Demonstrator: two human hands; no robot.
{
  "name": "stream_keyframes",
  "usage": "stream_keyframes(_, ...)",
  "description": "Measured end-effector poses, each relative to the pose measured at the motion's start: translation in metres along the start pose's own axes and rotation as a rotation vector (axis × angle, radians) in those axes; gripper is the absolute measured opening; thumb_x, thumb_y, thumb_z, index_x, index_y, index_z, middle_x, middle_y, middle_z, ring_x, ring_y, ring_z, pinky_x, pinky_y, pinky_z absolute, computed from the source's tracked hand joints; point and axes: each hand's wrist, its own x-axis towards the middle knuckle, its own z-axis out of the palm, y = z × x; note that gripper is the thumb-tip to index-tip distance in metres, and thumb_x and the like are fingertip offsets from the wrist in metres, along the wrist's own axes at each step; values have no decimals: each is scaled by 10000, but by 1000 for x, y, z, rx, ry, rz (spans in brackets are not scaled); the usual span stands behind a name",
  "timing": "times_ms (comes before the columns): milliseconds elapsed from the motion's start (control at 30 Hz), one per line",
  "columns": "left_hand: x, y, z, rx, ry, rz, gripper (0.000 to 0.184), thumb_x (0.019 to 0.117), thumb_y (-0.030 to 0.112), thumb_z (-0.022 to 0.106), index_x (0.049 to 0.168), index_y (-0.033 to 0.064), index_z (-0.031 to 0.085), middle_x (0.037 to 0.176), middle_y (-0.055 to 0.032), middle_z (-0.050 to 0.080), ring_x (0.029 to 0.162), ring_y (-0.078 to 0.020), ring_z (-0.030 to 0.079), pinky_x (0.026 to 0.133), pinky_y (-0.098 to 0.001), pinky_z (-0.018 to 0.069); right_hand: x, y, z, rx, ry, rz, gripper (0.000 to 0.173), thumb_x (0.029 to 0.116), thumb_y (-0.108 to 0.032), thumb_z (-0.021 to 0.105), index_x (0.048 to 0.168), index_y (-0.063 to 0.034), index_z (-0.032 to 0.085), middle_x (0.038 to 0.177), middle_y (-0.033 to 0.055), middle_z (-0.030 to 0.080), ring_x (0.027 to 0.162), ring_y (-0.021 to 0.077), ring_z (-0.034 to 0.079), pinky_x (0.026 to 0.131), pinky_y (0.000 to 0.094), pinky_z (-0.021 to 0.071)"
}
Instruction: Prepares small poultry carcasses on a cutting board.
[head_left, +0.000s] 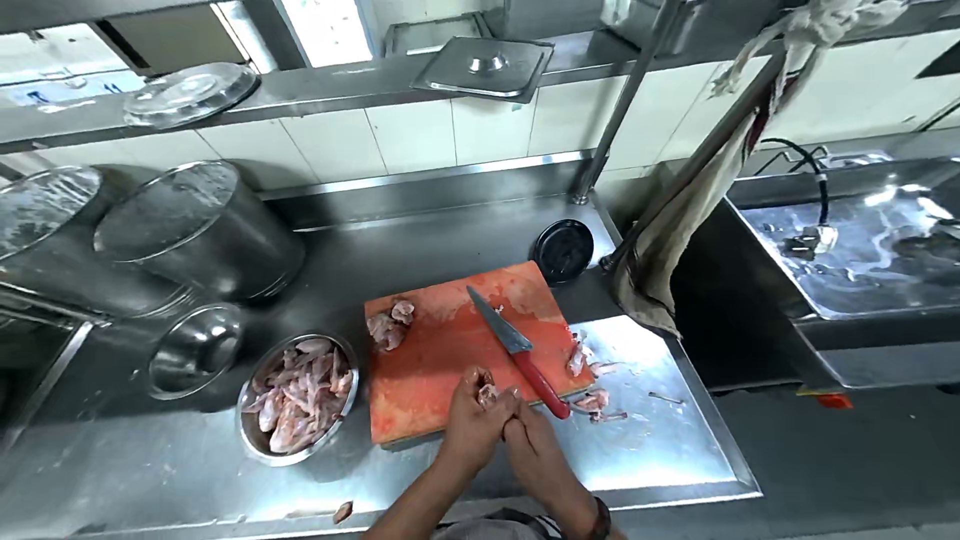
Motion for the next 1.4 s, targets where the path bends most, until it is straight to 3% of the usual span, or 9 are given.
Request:
stream_keyframes(200, -16, 27, 6, -37, 79, 157, 309, 800, 21, 745, 993, 44, 505, 767, 1, 547, 646, -83, 549, 585, -225, 490, -10, -5, 6, -38, 125, -189, 545, 1088, -397, 265, 911, -78, 670, 659, 24, 605, 594, 103, 606, 558, 335, 528)
stream_keyframes(433, -10, 36, -4, -307, 200, -160, 97, 983, 132, 599, 974, 49, 551, 720, -32, 549, 565, -116, 554, 506, -268, 504, -6, -18, 11, -263, 148, -161, 446, 1046, -383, 324, 790, -135, 592, 577, -1, 528, 506, 148, 568, 446, 376, 466)
stream_keyframes(567, -9, 44, -14, -469, 241, -353, 376, 1138, 316, 309, 1007, 52, 542, 623, -28, 522, 484, -127, 531, 455, -274, 497, -13, -19, 14, -266, 121, -156, 443, 1042, -391, 325, 801, -136, 594, 577, 4, 534, 494, 151, 568, 430, 373, 467)
stream_keyframes(767, -10, 49, -32, -595, 49, -493, 667, 1095, 550, 103, 1042, 84, 578, 618, -34, 532, 444, -127, 493, 384, -251, 417, -15, -18, 9, -190, 59, -166, 433, 1059, -405, 319, 876, -128, 597, 614, 6, 546, 524, 143, 575, 454, 371, 475)
stream_keyframes(933, -8, 42, -63, -106, -5, -138, 252, 1068, 207, 425, 1037, 59, 626, 862, -11, 660, 712, -90, 636, 626, -254, 557, -7, -13, -10, 180, -351, 118, 348, 1076, -341, 507, 1218, -43, 617, 894, 68, 658, 755, 152, 632, 720, 362, 559)
stream_keyframes(1100, -11, 20, -78, 397, -91, 222, 168, 1005, 232, 633, 968, 86, 708, 908, 7, 679, 817, -86, 642, 734, -270, 561, 14, -21, -33, -122, -595, 327, 448, 1060, -427, 498, 1090, -19, 678, 894, 156, 665, 838, 299, 653, 797, 536, 529)
stream_keyframes(1200, -17, 17, -73, 906, -78, 348, 271, 960, 284, 660, 1198, 179, 734, 1287, -18, 693, 1259, -226, 613, 1074, -514, 490, 19, -32, -34, -374, -530, 270, 426, 1079, -403, 443, 1074, -30, 647, 922, 173, 672, 908, 348, 681, 830, 559, 539)
stream_keyframes(1267, -20, 7, -64, 830, -144, 480, 305, 1036, 350, 579, 1256, 200, 728, 1392, -26, 654, 1393, -250, 526, 1160, -532, 427, 22, -48, -34, -463, -516, 213, 345, 1075, -314, 466, 1119, -24, 646, 950, 188, 693, 928, 372, 700, 827, 574, 554)
stream_keyframes(1400, -13, -2, -50, 739, -112, 574, 498, 1092, 366, 328, 988, 66, 712, 1041, -101, 720, 1079, -251, 675, 991, -474, 523, 23, -76, -46, -428, -527, 51, 335, 1073, -241, 476, 1131, 37, 654, 927, 226, 699, 889, 401, 706, 810, 602, 552)
